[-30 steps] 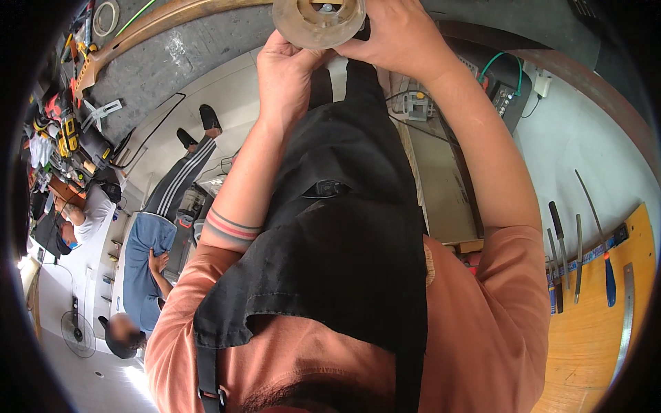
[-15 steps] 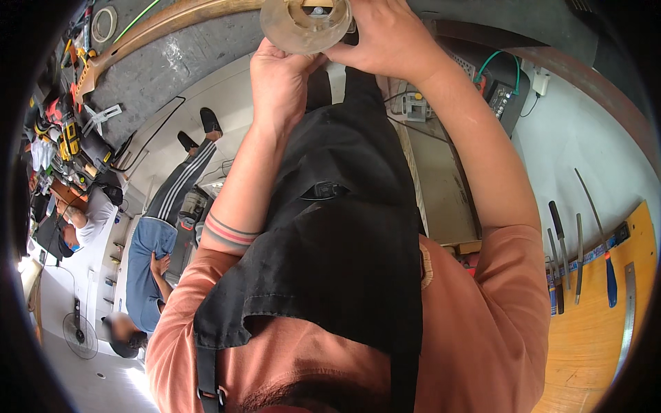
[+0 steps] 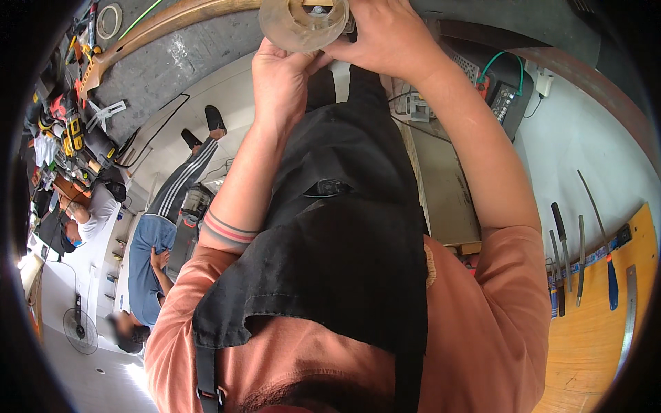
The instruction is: The person assembles a small mechanical device using a transparent plastic casing and metal components. They insert a metal piece into the casing, secure it with a yellow tool, and then place the assembled unit into a larger beige plastic housing. The person also handles a small metal rod and a yellow tool during the process.
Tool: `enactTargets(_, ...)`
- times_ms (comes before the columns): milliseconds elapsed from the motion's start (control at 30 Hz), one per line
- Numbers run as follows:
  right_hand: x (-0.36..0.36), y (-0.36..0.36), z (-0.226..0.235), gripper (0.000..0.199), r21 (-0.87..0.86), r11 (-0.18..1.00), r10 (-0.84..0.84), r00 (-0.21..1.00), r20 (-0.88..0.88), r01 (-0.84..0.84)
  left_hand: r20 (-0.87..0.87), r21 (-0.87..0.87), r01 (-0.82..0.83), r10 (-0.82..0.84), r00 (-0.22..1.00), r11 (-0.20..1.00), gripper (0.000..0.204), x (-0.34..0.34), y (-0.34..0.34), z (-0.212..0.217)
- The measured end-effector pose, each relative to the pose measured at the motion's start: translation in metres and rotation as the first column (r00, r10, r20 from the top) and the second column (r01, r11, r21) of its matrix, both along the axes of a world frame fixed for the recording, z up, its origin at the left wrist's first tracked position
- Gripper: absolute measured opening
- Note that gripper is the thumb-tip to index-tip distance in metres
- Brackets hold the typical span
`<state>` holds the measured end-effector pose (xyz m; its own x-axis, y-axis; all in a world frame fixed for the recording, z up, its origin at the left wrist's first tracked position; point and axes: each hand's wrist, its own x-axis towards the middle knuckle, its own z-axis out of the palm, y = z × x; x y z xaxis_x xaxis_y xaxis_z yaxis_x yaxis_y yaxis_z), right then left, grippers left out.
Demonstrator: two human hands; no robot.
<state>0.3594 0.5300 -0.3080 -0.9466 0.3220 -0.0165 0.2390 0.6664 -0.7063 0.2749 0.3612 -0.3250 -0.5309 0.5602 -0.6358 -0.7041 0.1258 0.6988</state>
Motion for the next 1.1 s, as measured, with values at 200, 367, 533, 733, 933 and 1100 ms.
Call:
enactTargets(200,-0.0023,-0.0024,-0.0055,0.088,0.041,0.999,-0.035,0.999,0.001,0.035,-0.026,-0.018,0.012,-0.012,1.0,1.0,0.036,-0.0005,0.0009,0.0)
enactTargets(367,-0.0054,-0.0028,-0.001,0.086,0.037,0.999,-0.019,1.0,0.012,0.018,-0.034,-0.007,0.013,-0.013,0.999,1.0,0.035,-0.0012,0.0001,0.0001)
enactTargets(533,-0.0046,-0.0038,-0.0038,0.086,0.041,0.999,-0.034,0.999,-0.004,0.035,-0.04,0.006,0.023,-0.022,0.999,1.0,0.032,-0.0017,-0.0008,-0.0011)
enactTargets(733,-0.0045,-0.0039,-0.0033,0.085,0.039,0.999,-0.036,0.999,-0.02,0.037,-0.044,0.015,0.031,-0.03,0.999,0.999,0.029,-0.0022,-0.0022,-0.0032)
enactTargets(933,-0.0061,-0.0068,-0.0007,0.085,0.032,0.998,-0.059,0.998,-0.006,0.059,-0.017,0.039,0.056,-0.055,0.998,0.998,0.03,-0.0043,-0.0068,-0.0062)
enactTargets(1100,-0.0039,-0.0094,-0.0049,0.086,0.058,0.997,-0.048,0.999,-0.003,0.048,-0.057,0.026,0.03,-0.028,0.998,0.999,0.031,-0.0013,-0.0071,-0.0077)
